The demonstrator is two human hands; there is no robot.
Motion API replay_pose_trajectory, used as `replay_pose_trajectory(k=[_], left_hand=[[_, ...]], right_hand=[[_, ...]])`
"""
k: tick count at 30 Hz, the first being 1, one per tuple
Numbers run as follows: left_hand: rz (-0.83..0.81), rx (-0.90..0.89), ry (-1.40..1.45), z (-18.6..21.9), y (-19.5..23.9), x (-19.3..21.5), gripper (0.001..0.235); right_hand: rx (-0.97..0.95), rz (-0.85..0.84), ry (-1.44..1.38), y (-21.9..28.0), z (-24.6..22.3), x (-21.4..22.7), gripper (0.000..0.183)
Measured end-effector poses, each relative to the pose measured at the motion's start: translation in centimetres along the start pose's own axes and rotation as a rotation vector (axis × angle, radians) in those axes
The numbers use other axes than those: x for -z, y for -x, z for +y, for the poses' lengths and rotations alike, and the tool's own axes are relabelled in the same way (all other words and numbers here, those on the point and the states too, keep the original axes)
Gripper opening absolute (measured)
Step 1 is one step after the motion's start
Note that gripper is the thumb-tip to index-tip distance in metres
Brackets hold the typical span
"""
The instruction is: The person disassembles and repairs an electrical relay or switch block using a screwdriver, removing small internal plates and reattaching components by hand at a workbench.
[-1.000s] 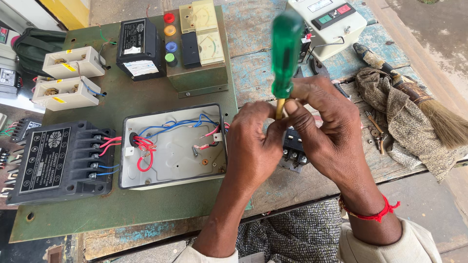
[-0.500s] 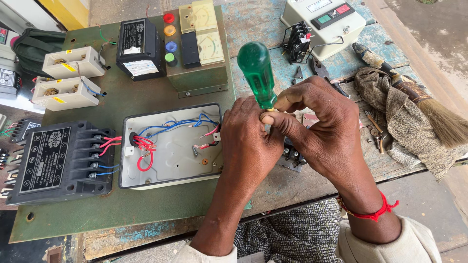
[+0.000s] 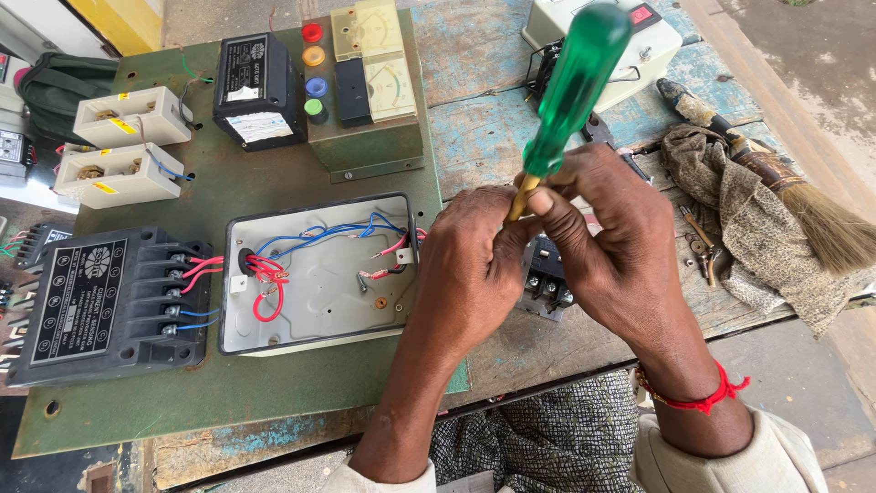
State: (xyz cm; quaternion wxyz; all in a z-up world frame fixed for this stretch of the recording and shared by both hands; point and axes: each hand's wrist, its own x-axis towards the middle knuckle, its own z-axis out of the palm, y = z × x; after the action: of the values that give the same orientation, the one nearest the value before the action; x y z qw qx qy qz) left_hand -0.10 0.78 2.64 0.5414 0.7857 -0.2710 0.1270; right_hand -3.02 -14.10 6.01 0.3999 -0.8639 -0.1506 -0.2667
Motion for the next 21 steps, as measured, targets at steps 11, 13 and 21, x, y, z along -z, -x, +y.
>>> replay_pose_trajectory(k=[11, 13, 21], left_hand=[[-0.046, 0.018, -0.288, -1.5, 1.4, -1.7, 0.023], [-0.05, 0.031, -0.265, -1.5, 1.4, -1.7, 0.021], [-0.006, 0.15, -0.169, -2.0, 1.3, -2.4, 0.012]], right_hand=[[-0.295, 0.185, -0.24, 0.7, 4.3, 2.8, 0.019], [-0.414, 0.075, -0.069, 1.3, 5.5, 3.2, 0.019], [-0.437, -0.263, 0.337, 4.5, 7.5, 1.4, 0.02]])
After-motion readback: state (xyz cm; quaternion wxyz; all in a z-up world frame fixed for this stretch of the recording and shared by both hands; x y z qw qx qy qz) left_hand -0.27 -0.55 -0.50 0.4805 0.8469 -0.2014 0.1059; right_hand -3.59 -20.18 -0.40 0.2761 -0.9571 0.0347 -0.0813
